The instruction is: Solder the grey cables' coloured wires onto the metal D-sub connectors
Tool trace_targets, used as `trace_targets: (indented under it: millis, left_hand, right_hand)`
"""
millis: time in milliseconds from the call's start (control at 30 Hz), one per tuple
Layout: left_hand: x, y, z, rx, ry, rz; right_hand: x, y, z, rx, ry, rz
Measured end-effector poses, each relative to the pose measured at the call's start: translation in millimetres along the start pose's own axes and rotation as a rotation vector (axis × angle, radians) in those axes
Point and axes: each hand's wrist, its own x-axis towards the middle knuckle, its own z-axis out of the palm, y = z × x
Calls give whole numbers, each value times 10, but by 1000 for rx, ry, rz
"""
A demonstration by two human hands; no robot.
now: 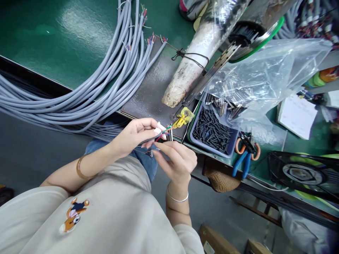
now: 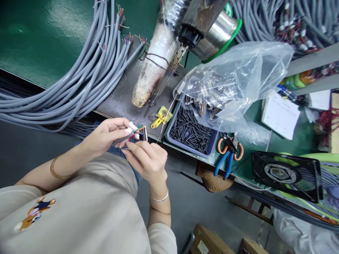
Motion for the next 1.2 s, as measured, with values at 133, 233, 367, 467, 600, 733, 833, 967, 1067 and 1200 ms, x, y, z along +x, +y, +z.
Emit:
trace_targets:
  millis: [133,233,367,467,600,733,833,967,1067,1200]
  left_hand:
    - [-30,-34,57,135,75,61]
    - [-52,-82,106,216,87,112]
    - [-63,-106,140,295,88,177]
    - [-64,-105,140,333,83,186]
    - [-47,-114,125,335,74,170]
    - [-26,-114,115,289,74,191]
    - [-25,-107,112,274,88,205]
    - [-37,-108,114,242,108,211]
    - [-40,-115,108,216,88,230]
    - [-28,-143,49,211,25,286]
  right_hand:
    - [4,-5,-102,89,272,376]
    - [43,-2,-153,131,270,531]
    - [89,-6,-167,231,135,542]
    - [91,-32,-160,243,133,517]
    - [64,-65,-141,116,138,319]
    - [44,-61,-95,-49,152,109]
    - [36,-48,-57,-62,187,195]
    - [6,-52,-32,64,144,432]
    - [-4,-65,-33,179,125,567]
    - [8,-73,-54,256,153,590]
